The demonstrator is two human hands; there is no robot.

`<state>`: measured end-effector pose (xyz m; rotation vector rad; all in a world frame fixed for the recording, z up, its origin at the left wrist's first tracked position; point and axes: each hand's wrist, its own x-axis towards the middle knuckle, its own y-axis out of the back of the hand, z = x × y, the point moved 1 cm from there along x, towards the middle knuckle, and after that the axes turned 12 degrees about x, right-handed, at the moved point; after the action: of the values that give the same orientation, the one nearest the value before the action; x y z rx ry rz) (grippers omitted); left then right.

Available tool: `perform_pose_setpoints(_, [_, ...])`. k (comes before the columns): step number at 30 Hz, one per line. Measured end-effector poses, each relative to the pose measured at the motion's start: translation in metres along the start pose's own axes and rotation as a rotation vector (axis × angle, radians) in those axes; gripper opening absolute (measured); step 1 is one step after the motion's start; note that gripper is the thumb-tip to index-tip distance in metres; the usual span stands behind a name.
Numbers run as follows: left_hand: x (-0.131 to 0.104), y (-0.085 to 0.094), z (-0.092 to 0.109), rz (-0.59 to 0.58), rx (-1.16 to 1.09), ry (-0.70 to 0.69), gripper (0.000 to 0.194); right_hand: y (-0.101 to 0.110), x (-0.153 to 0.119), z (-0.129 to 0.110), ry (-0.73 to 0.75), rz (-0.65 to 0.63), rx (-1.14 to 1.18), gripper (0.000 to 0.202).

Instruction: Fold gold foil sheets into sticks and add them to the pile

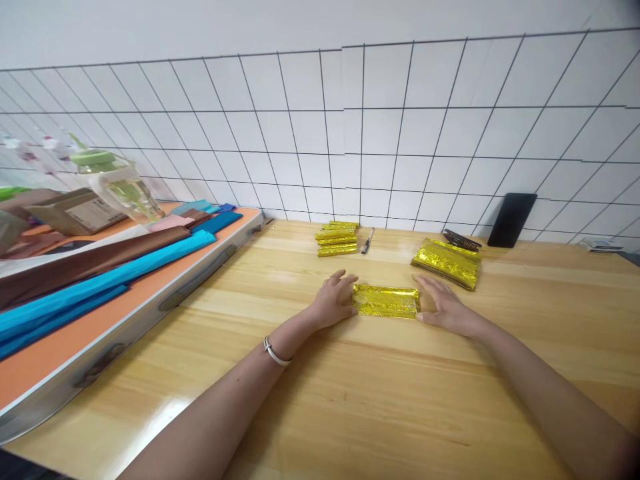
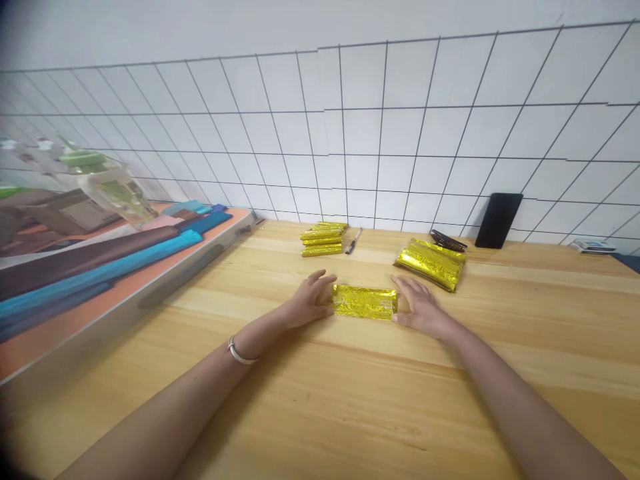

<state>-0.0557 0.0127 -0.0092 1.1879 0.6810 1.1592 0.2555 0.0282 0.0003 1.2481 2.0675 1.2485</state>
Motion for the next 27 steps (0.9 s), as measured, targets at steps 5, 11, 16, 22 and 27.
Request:
perform_pose_setpoints(5, [-0.012,0.015,0.021,0.044,0.135,-0.252,0.070,-0.001,-0.006,-0.025,0.195,0.001,-0.138,0.065])
perform_pose_setpoints(11, [-0.018,0.022,0.028,-0.064,0.235,-0.515,0.053,-0.012,-0.011,-0.047,0.383,-0.061,-0.197,0.070])
perform_pose_setpoints(16, [-0.017,0.021,0.027,-0.107,0.227,-0.520,0.045,-0.020,-0.012,-0.047,0.403,-0.084,-0.210,0.075])
perform_pose_setpoints(22, [-0.016,0.015,0.025,-0.149,0.235,-0.515,0.048,-0.024,-0.011,-0.043,0.358,-0.120,-0.187,0.066])
perform_pose_setpoints(27, [-0.016,0.017,0.023,-0.149,0.263,-0.526,0.048,-0.022,-0.009,-0.044,0.301,-0.161,-0.150,0.047])
